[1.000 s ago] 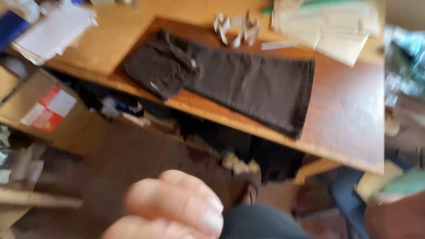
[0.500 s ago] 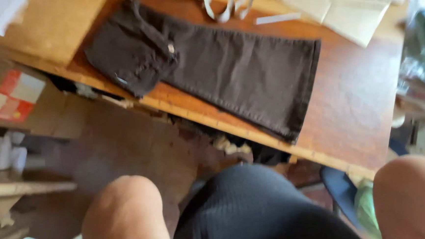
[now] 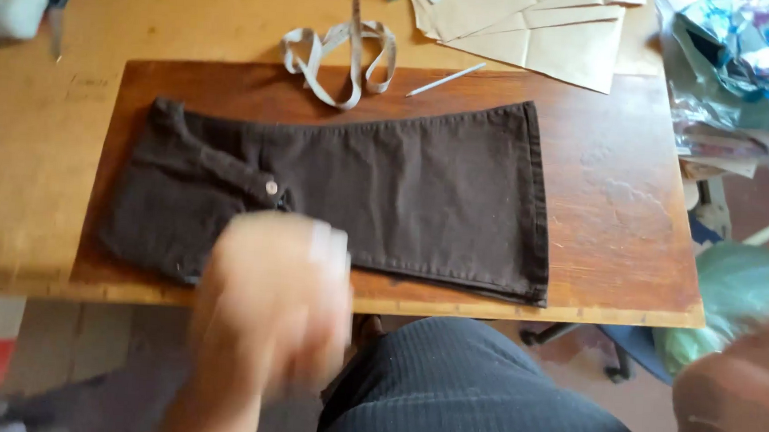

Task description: Measuring, marking, and cutting brown fabric on a workbench.

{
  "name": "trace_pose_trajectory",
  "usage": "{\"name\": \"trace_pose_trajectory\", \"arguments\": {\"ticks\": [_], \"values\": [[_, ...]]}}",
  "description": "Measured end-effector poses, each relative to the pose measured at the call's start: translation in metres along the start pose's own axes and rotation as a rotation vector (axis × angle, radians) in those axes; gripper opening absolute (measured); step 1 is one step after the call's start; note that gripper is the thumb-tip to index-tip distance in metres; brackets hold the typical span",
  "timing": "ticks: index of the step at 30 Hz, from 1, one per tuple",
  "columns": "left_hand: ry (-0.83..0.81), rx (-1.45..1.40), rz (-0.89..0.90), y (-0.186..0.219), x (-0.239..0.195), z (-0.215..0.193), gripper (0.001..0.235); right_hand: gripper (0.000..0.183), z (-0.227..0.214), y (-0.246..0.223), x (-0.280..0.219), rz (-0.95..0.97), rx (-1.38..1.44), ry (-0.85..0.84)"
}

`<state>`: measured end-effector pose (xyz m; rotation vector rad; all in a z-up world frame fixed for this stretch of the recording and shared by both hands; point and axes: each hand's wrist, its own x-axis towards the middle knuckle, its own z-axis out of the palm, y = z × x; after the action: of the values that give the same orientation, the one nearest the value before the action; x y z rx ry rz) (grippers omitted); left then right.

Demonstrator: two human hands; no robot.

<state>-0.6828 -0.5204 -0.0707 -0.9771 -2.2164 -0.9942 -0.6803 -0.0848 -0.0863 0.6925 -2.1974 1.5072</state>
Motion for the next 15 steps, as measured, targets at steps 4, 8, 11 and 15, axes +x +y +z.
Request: {"name": "trace_pose_trajectory", "arguments": {"ticks": [4, 8, 11, 15], "values": [[0.17, 0.032, -0.074, -0.136, 0.013, 0.055, 0.012, 0.009, 0.097, 0.004, -0.007, 0.04, -0.045, 0.066], [-0.014, 0.198, -0.084, -0.266, 0.001, 0.134, 0.006, 0.011, 0.153, 0.039, -0.027, 0.419, -0.281, -0.135], [-0.195, 0.227, -0.081, -0.338, 0.001, 0.215, 0.013, 0.011, 0.183, 0.046, -0.031, 0.489, -0.251, -0.185], [-0.477, 0.258, -0.115, -0.394, 0.026, 0.301, 0.02, 0.011, 0.2, 0.046, -0.025, 0.454, -0.272, -0.212]]}}
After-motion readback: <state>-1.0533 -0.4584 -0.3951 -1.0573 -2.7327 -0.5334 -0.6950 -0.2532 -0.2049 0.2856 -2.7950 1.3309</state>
